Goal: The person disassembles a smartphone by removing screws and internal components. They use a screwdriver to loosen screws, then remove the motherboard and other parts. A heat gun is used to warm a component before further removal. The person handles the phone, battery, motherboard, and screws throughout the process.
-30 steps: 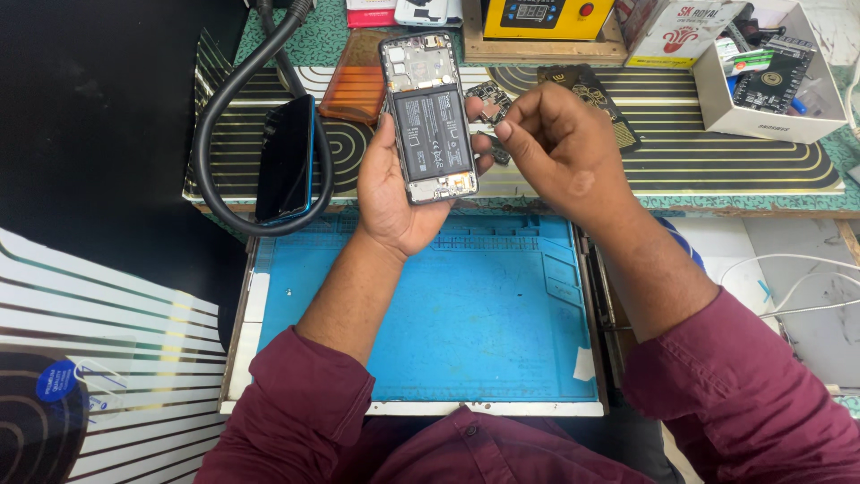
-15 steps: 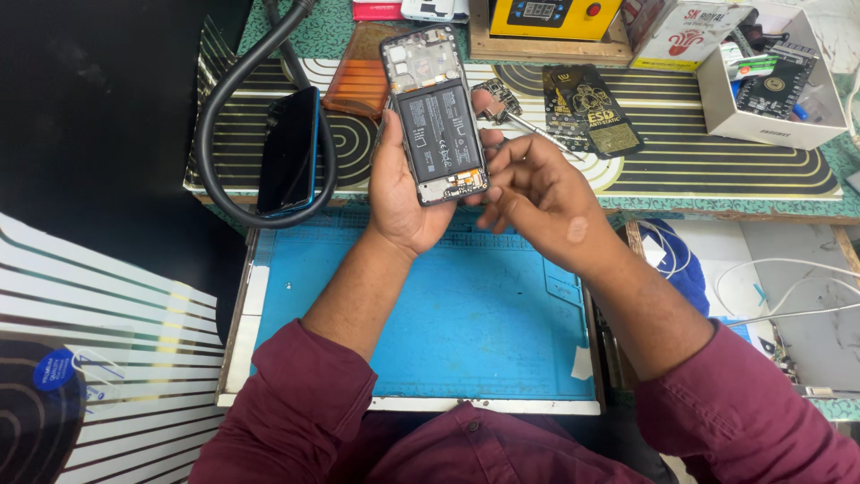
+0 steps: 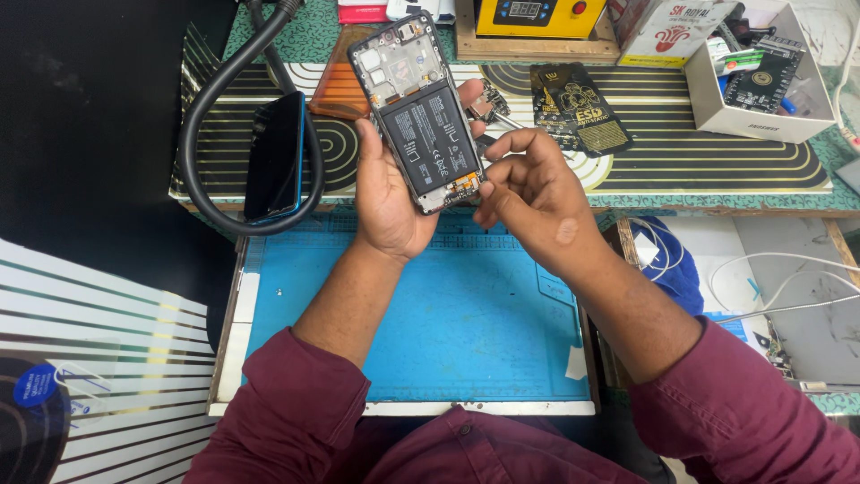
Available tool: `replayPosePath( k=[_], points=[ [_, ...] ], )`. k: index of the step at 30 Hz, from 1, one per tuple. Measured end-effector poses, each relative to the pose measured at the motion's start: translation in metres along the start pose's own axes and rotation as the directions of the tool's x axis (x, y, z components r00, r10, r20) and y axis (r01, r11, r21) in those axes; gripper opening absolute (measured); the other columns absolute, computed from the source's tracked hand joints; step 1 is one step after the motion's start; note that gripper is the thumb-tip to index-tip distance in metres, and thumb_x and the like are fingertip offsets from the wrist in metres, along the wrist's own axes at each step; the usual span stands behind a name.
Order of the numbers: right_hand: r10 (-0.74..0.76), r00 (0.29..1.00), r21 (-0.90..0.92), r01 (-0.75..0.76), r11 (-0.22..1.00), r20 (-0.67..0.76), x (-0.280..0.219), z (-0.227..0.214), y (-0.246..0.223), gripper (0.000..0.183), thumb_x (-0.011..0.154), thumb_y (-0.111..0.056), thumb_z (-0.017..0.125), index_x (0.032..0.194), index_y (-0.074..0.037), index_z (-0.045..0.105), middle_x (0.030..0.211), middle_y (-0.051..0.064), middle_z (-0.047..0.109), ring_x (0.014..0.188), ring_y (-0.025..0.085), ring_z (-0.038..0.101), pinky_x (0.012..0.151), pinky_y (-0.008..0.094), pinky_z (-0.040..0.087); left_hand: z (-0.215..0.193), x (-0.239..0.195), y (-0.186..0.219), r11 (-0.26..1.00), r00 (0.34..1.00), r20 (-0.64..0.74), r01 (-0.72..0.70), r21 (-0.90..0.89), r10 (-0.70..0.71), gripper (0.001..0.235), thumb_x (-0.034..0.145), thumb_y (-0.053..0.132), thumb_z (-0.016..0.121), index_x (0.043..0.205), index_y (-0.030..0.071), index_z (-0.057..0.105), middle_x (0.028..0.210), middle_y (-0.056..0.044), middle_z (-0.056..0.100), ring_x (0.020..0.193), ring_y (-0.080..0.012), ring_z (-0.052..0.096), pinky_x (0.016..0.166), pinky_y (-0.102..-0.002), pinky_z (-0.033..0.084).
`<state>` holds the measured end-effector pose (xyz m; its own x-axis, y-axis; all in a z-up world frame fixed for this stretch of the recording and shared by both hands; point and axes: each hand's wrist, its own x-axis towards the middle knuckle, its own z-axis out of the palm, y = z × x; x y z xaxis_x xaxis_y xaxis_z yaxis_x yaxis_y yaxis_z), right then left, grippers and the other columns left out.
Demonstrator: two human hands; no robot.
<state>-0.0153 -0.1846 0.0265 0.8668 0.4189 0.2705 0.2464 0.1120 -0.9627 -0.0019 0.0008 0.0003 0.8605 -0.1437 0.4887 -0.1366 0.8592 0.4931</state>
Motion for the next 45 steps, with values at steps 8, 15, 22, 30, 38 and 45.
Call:
replayPosePath(
  k=[8, 15, 22, 30, 38, 45],
  points=[
    [0.005, 1.000, -0.133, -0.003, 0.991, 0.020, -0.001, 0.002, -0.002, 0.037, 0.099, 0.000, 0.059, 0.132, -0.004, 0.043, 0.098, 0.006, 0.065, 0.081, 0.010, 0.064, 0.071, 0.025, 0.054, -0.002, -0.001, -0.002, 0.999, 0.999, -0.034, -0.006, 0.041, 0.008, 0.078, 0.112, 0.064, 0.021, 0.160, 0.005, 0.040, 0.149, -0.019, 0.055, 0.126, -0.0252, 0.061, 0.106, -0.041, 0.056],
    [0.011, 0.999, -0.165, -0.004, 0.986, 0.043, -0.001, 0.004, -0.006, 0.037, 0.102, -0.008, 0.060, 0.134, -0.004, 0.043, 0.096, 0.005, 0.067, 0.082, 0.009, 0.067, 0.071, 0.024, 0.057, -0.003, -0.002, -0.003, 0.999, 0.998, -0.058, 0.020, 0.049, -0.017, 0.075, 0.112, 0.062, 0.024, 0.157, 0.004, 0.042, 0.151, -0.018, 0.056, 0.131, -0.0249, 0.061, 0.110, -0.042, 0.056],
    [0.028, 1.000, -0.221, -0.024, 0.975, 0.014, 0.000, 0.007, -0.009, 0.037, 0.103, -0.016, 0.062, 0.134, -0.003, 0.046, 0.087, 0.006, 0.068, 0.073, 0.009, 0.066, 0.064, 0.024, 0.056, -0.002, -0.003, -0.003, 0.994, 0.998, -0.023, 0.066, 0.091, -0.065, 0.075, 0.113, 0.060, 0.024, 0.157, 0.003, 0.042, 0.148, -0.018, 0.056, 0.130, -0.0252, 0.061, 0.110, -0.040, 0.055],
    [0.114, 0.993, -0.185, -0.120, 0.975, -0.040, 0.000, 0.006, -0.003, 0.029, 0.105, -0.023, 0.055, 0.125, -0.003, 0.054, 0.092, 0.005, 0.071, 0.075, 0.008, 0.067, 0.060, 0.025, 0.057, 0.010, -0.006, -0.003, 0.977, 0.984, 0.094, 0.132, 0.167, -0.149, 0.078, 0.113, 0.060, 0.020, 0.162, 0.001, 0.034, 0.155, -0.016, 0.050, 0.131, -0.0253, 0.060, 0.110, -0.041, 0.055],
    [-0.078, 0.996, 0.023, 0.077, 0.997, 0.037, 0.001, 0.002, 0.011, 0.031, 0.109, -0.010, 0.051, 0.137, 0.002, 0.044, 0.125, 0.010, 0.064, 0.114, 0.012, 0.063, 0.098, 0.029, 0.054, 0.000, -0.010, -0.014, 0.950, 0.981, 0.083, 0.148, 0.275, -0.177, 0.075, 0.115, 0.055, 0.023, 0.161, -0.003, 0.035, 0.150, -0.018, 0.053, 0.135, -0.0243, 0.059, 0.116, -0.039, 0.053],
    [-0.132, 0.990, -0.142, 0.139, 0.980, 0.057, 0.001, -0.003, 0.004, 0.069, 0.099, -0.013, 0.065, 0.155, -0.001, 0.027, 0.140, 0.016, 0.055, 0.127, 0.018, 0.056, 0.106, 0.033, 0.048, -0.002, -0.017, -0.021, 0.804, 0.983, 0.170, -0.049, 0.592, -0.066, 0.066, 0.119, 0.046, 0.027, 0.165, -0.002, 0.024, 0.161, -0.016, 0.038, 0.152, -0.0217, 0.035, 0.134, -0.037, 0.027]
  ],
)
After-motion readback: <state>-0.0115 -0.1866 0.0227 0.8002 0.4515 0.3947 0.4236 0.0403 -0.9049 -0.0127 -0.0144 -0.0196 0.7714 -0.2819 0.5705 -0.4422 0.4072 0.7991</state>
